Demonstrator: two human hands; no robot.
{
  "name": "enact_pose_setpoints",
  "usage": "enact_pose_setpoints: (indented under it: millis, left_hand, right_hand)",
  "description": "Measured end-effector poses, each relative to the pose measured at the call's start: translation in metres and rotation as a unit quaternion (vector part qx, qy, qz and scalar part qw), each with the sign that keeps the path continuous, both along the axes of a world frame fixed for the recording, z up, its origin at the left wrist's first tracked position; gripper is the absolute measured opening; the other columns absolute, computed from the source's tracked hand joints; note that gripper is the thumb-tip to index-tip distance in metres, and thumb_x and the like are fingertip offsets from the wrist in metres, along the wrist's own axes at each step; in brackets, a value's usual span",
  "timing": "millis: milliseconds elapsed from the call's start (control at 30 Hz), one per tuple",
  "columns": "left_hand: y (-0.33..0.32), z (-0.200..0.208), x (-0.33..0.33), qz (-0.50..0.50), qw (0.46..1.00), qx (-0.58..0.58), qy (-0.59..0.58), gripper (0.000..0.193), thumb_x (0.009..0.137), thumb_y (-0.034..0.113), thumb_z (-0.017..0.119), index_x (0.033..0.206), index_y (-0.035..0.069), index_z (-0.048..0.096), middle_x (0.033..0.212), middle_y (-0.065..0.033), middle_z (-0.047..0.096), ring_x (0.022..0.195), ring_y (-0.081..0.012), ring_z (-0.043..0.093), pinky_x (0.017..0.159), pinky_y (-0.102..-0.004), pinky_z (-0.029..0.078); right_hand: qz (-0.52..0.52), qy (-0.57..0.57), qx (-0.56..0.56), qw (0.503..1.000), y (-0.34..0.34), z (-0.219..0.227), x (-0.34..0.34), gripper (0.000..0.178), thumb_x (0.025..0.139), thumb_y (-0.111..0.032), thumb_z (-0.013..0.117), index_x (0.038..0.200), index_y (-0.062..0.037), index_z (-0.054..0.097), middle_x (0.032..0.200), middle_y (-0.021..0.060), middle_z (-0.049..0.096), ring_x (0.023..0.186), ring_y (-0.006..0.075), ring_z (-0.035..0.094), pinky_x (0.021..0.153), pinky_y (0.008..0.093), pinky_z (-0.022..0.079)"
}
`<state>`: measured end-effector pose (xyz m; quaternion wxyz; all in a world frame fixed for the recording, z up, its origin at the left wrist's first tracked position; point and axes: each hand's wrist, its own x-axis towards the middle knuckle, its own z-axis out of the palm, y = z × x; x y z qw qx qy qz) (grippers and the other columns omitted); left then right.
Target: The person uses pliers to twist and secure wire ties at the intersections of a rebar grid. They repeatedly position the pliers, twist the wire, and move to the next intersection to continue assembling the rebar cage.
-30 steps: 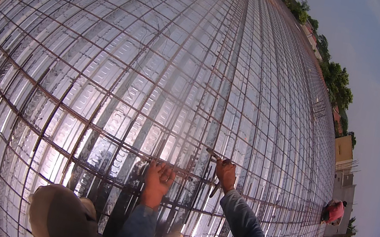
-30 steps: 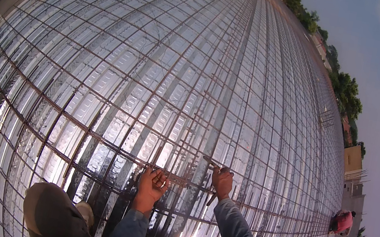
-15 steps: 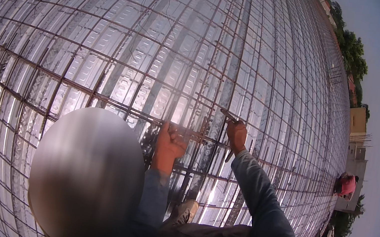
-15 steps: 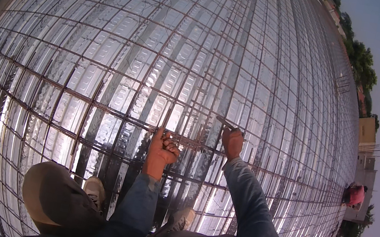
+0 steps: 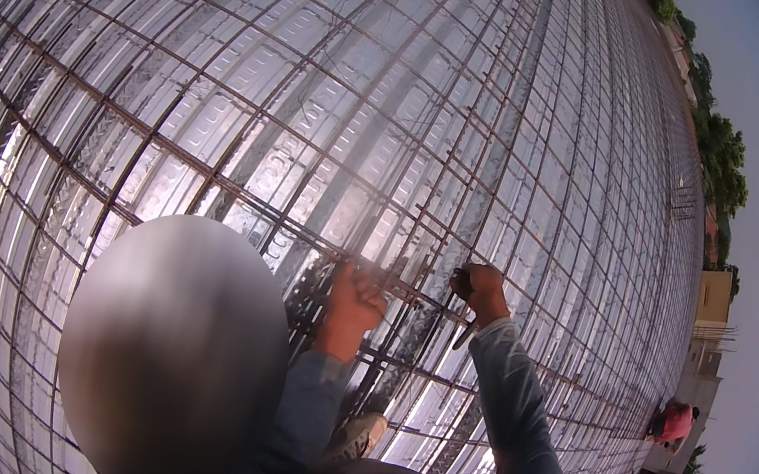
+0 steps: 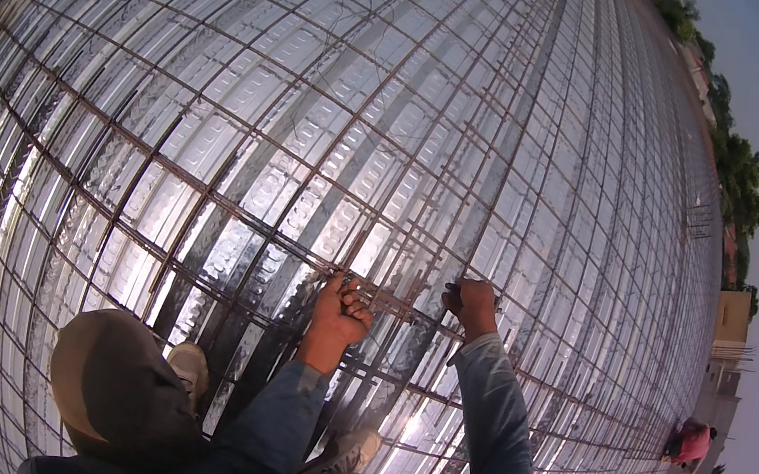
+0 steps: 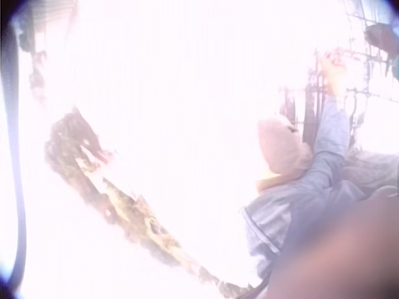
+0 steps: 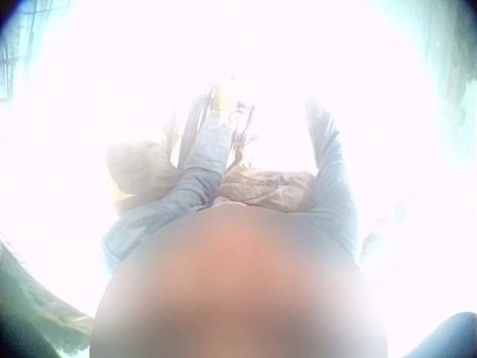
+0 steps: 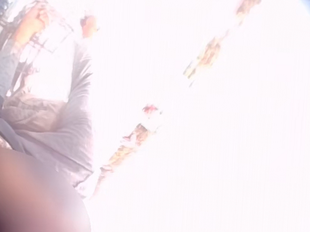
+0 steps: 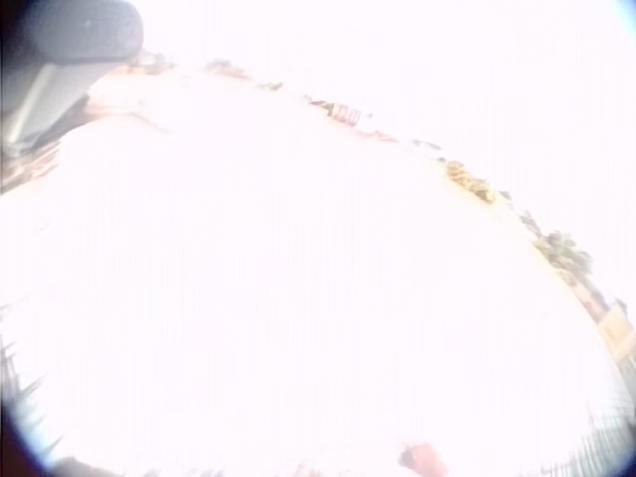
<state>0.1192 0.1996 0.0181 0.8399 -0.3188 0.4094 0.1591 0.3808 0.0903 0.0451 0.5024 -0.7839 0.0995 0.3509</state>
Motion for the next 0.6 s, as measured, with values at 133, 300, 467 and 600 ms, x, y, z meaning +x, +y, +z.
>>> enact_pose_setpoints:
  millis: [133, 300, 467, 600]
  left_hand:
    - [0.005, -0.007, -0.014, 0.045, 0.998, 0.034, 0.011, 0.030, 0.099, 0.043, 0.068, 0.089, 0.015, 0.066, 0.056, 0.0086, 0.042, 0.046, -0.0079, 0.031, 0.046, -0.0277, 0.029]
    - [-0.013, -0.006, -0.011, 0.034, 0.997, 0.069, 0.015, 0.028, 0.099, 0.044, 0.068, 0.103, 0.016, 0.067, 0.069, 0.0097, 0.045, 0.052, -0.0049, 0.034, 0.046, -0.0239, 0.027]
    - [-0.019, 0.013, 0.002, 0.072, 0.997, 0.019, -0.015, 0.028, 0.098, 0.042, 0.072, 0.099, 0.014, 0.066, 0.062, 0.0091, 0.038, 0.047, -0.0059, 0.033, 0.046, -0.0252, 0.030]
    - [-0.006, 0.007, -0.011, 0.075, 0.997, -0.004, 0.025, 0.028, 0.098, 0.042, 0.071, 0.097, 0.014, 0.067, 0.058, 0.0090, 0.038, 0.046, -0.0056, 0.031, 0.044, -0.0246, 0.028]
  right_hand:
    - [0.086, 0.014, 0.056, 0.995, -0.036, 0.017, -0.007, 0.027, 0.092, -0.026, 0.064, 0.077, -0.0042, 0.059, 0.064, 0.0111, 0.063, 0.053, 0.0219, 0.061, 0.049, 0.0401, 0.047]
    - [0.071, -0.084, -0.055, 0.992, -0.075, 0.006, -0.006, 0.031, 0.097, -0.023, 0.052, 0.072, -0.0060, 0.054, 0.059, 0.0074, 0.056, 0.047, 0.0200, 0.054, 0.042, 0.0399, 0.040]
    - [0.124, -0.176, -0.050, 0.975, -0.091, 0.002, 0.038, 0.017, 0.085, -0.011, 0.062, 0.069, -0.0092, 0.055, 0.057, 0.0038, 0.048, 0.048, 0.0180, 0.050, 0.043, 0.0364, 0.036]
    - [0.083, -0.176, -0.094, 0.976, -0.051, 0.003, 0.002, 0.008, 0.088, -0.009, 0.057, 0.081, -0.0088, 0.054, 0.060, 0.0031, 0.046, 0.050, 0.0164, 0.047, 0.044, 0.0346, 0.036]
